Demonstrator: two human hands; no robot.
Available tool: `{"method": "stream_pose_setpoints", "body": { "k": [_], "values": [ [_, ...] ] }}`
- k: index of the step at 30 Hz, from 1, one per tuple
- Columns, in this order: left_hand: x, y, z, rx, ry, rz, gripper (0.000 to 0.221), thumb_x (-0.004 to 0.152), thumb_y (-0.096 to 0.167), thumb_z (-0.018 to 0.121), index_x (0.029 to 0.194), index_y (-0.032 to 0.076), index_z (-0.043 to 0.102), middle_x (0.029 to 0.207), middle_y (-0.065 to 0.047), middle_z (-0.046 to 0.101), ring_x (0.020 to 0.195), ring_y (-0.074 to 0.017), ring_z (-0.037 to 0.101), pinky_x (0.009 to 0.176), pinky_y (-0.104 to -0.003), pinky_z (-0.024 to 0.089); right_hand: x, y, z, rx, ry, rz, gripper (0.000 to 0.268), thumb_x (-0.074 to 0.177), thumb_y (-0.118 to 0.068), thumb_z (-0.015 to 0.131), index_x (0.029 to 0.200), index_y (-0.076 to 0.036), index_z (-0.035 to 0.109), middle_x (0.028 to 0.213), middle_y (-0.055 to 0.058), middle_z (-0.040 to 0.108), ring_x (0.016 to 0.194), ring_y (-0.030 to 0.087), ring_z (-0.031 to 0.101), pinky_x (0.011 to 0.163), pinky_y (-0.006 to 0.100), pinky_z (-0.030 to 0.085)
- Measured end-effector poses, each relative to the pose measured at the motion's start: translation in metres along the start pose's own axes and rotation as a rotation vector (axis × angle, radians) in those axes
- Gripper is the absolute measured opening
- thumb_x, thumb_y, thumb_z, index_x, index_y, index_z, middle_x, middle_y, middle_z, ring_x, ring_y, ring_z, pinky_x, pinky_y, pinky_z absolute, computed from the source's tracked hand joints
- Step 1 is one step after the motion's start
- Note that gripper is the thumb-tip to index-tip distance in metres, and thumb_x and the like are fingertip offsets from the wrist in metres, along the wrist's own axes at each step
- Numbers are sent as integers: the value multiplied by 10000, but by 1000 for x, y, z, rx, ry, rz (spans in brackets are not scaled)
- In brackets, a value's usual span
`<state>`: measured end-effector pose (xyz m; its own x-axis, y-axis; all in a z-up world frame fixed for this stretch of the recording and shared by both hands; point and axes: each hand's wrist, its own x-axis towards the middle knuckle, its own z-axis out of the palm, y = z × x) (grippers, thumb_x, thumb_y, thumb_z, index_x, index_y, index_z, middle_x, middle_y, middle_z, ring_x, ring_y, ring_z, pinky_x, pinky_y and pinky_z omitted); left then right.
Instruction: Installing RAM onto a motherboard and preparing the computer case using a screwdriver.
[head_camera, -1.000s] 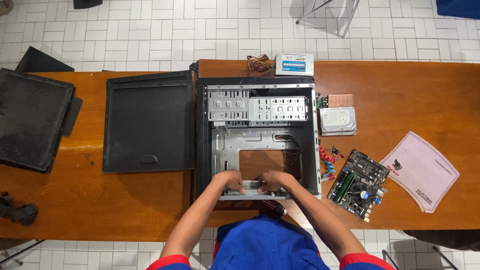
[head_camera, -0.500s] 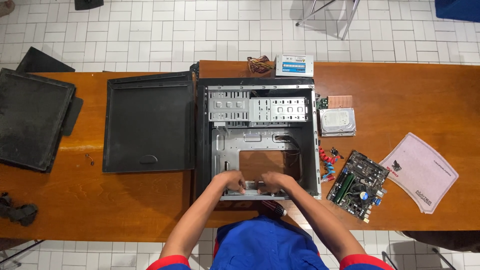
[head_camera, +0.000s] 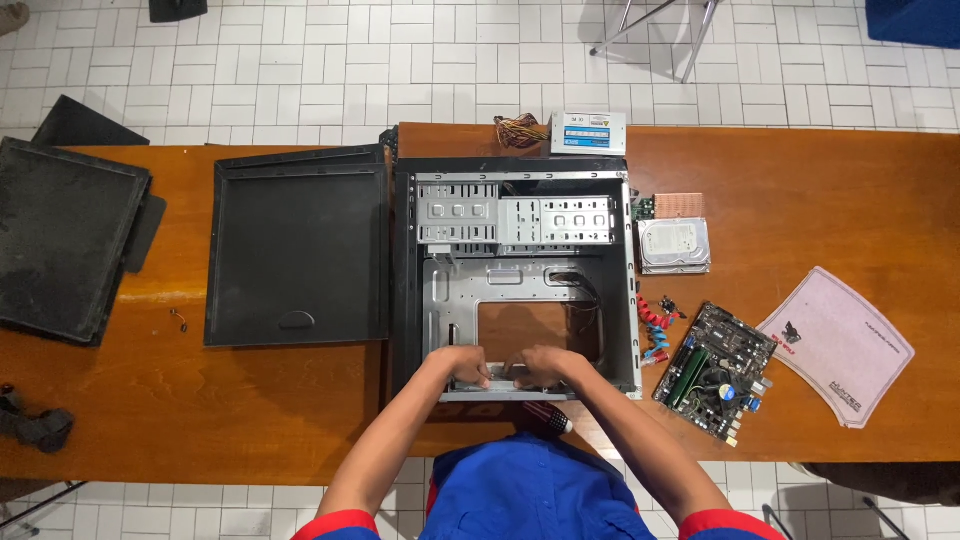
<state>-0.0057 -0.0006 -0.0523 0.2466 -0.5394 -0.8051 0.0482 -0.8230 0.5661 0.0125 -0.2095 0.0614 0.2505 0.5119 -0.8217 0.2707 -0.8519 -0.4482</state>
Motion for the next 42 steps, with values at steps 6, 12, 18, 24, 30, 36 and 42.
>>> {"method": "stream_pose_setpoints", "body": {
  "k": [6, 12, 18, 24, 30, 36, 42],
  "values": [
    [-12, 9, -2, -7, -7, -4, 200, 908, 338, 759, 1080, 243, 792, 1123, -61, 768, 1071, -333, 699, 900, -435, 567, 31, 12, 17, -24, 3, 26, 340, 932, -464, 660, 1221, -300, 731, 1213, 117, 734, 1182, 351, 672, 1009, 480, 535],
    [-18, 18, -5, 87, 98, 67, 209, 829, 302, 833, 1029, 249, 805, 1080, -33, 778, 1052, -314, 715, 893, -432, 581, 36, 24, 21, 10, 39, -23, 266, 907, -447, 696, 1151, -364, 758, 1162, 66, 757, 1132, 345, 696, 973, 483, 556],
    [-23, 22, -4, 81, 96, 50, 210, 846, 284, 820, 1042, 214, 801, 1107, -64, 770, 1079, -326, 705, 918, -447, 576, 19, 11, 10, -42, 54, 16, 358, 889, -483, 717, 1155, -248, 766, 1134, 123, 757, 1098, 352, 709, 948, 498, 560],
    [-41, 33, -12, 10, 60, 11, 179, 860, 301, 803, 1029, 245, 807, 1098, -68, 770, 1076, -330, 700, 922, -438, 568, 14, 10, 10, 50, 42, 13, 304, 885, -365, 756, 1176, -277, 758, 1182, 76, 750, 1151, 320, 692, 974, 457, 546],
    [-33, 27, -11, 3, 49, 16, 185, 867, 299, 782, 1039, 236, 806, 1122, -97, 763, 1094, -366, 688, 940, -455, 564, 23, 14, 14, 114, 41, -26, 305, 867, -337, 773, 1160, -256, 754, 1191, 74, 749, 1174, 324, 681, 993, 459, 545],
    [-12, 8, -3, -74, 50, -4, 142, 853, 310, 806, 995, 302, 814, 1054, -52, 773, 1021, -327, 708, 861, -421, 576, 15, 9, 11, 127, 29, -59, 300, 900, -296, 746, 1179, -184, 744, 1203, 109, 739, 1181, 324, 675, 988, 453, 535],
    [2, 0, 0, -26, 27, 31, 166, 859, 315, 798, 1024, 291, 805, 1093, -63, 766, 1066, -317, 699, 882, -420, 566, 21, 16, 18, 77, 37, -121, 297, 896, -304, 758, 1161, -171, 748, 1191, 108, 743, 1165, 319, 683, 980, 451, 544]
  ]
}}
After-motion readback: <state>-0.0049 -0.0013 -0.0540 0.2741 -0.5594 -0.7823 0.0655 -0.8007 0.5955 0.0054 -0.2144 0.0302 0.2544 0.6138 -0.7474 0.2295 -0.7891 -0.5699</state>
